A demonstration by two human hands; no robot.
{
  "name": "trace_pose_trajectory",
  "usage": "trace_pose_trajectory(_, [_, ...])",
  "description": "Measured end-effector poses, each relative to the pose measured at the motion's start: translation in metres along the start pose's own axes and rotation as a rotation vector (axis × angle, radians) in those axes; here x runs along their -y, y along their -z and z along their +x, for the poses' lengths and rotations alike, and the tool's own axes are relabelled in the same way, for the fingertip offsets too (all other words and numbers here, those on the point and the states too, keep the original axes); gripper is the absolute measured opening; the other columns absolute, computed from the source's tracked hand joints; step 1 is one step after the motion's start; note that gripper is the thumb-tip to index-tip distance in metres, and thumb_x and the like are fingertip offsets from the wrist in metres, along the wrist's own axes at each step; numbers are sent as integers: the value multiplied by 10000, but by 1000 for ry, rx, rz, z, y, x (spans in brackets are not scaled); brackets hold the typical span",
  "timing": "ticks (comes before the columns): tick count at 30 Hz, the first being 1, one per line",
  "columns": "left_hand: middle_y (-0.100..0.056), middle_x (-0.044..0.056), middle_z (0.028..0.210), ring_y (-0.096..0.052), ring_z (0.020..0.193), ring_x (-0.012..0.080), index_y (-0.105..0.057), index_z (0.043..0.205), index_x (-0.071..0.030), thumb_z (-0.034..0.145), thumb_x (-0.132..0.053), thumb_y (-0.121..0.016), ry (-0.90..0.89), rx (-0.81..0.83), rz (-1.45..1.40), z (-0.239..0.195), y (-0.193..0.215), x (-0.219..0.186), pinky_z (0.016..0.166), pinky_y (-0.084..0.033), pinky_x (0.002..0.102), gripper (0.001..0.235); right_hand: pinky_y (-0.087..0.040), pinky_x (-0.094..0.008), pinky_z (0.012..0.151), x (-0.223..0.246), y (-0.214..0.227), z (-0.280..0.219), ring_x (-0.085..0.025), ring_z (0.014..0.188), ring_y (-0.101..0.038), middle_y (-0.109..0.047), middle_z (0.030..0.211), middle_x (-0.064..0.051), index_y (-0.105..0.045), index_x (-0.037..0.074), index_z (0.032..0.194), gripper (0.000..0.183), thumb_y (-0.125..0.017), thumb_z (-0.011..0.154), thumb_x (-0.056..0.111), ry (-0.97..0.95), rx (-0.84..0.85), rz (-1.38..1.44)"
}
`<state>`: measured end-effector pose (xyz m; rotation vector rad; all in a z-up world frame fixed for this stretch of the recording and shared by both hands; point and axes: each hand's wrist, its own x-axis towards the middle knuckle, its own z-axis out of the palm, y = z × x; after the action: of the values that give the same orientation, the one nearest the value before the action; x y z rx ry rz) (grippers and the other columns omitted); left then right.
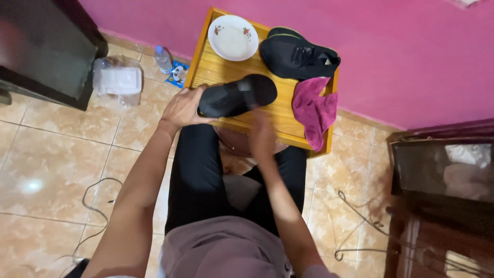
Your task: The person cleans a black shoe by first wiping it with a pink cloth and then scrubbing the sole with a toothbrush. The shoe is held on a small wooden table during the process.
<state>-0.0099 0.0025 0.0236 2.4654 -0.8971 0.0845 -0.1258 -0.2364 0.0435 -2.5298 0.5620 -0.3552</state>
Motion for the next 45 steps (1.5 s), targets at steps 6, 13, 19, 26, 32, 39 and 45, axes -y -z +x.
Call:
trace_pose_trajectory(6, [-710, 128, 1075, -683, 1012, 343, -422, 1467, -138, 669, -764, -736, 31, -7, 62, 2, -21, 10, 906, -540, 425, 1062, -536, -598, 888, -34, 13, 34, -514, 973, -690, -733, 1057, -288, -559, 222, 1435, 404, -395, 1077, 316, -118, 80, 30])
trace_pose_trajectory(13, [-698, 135, 1053, -678, 987, 333, -445, 1458, -105, 693, -803, -708, -42, -10, 136, 3, -19, 6, 905, -536, 407, 1068, -581, -533, 847, 18, 27, 14, -387, 986, -734, -759, 1061, -123, -484, 471, 1458, 396, -379, 1077, 444, 40, 344, -37])
trace_pose_trajectory(19, [-706, 134, 1047, -675, 1019, 347, -421, 1493, -151, 648, -813, -696, 18, 9, 85, 6, -19, 7, 932, -540, 432, 1108, -559, -562, 844, -45, 4, 51, -457, 960, -716, -735, 908, -214, -552, 333, 1392, 348, -406, 1079, 377, -146, 59, -60])
trace_pose_trajectory(26, [-714, 138, 994, -692, 980, 349, -459, 1418, -110, 686, -815, -704, 8, -26, 100, 4, -18, 5, 891, -550, 418, 1045, -565, -548, 859, -79, -6, 22, -453, 962, -713, -738, 993, -209, -593, 262, 1364, 336, -469, 1053, 288, -120, 94, 16])
trace_pose_trajectory(32, [-702, 193, 978, -687, 988, 398, -423, 1417, -70, 697, -779, -736, 36, -2, 43, 4, -13, 3, 882, -553, 480, 1057, -473, -471, 1046, -32, 39, -23, -365, 1134, -650, -697, 1235, -168, -530, 170, 1468, 469, -452, 1065, 397, -423, 157, 556])
trace_pose_trajectory(39, [-723, 187, 979, -700, 982, 382, -471, 1365, -55, 718, -745, -736, -42, -30, 96, 3, -10, -1, 881, -563, 471, 982, -609, -470, 721, -38, 51, -10, -378, 929, -721, -736, 991, -243, -499, 75, 1419, 330, -500, 1091, 111, 1, -54, 182])
trace_pose_trajectory(45, [-722, 105, 908, -713, 845, 252, -564, 1310, -36, 677, -797, -747, -237, -223, 186, 4, -18, 11, 875, -525, 323, 1007, -536, -603, 908, 21, 32, -51, -488, 1053, -665, -723, 1052, -274, -583, 154, 1243, 306, -446, 1055, 353, -33, 311, 244])
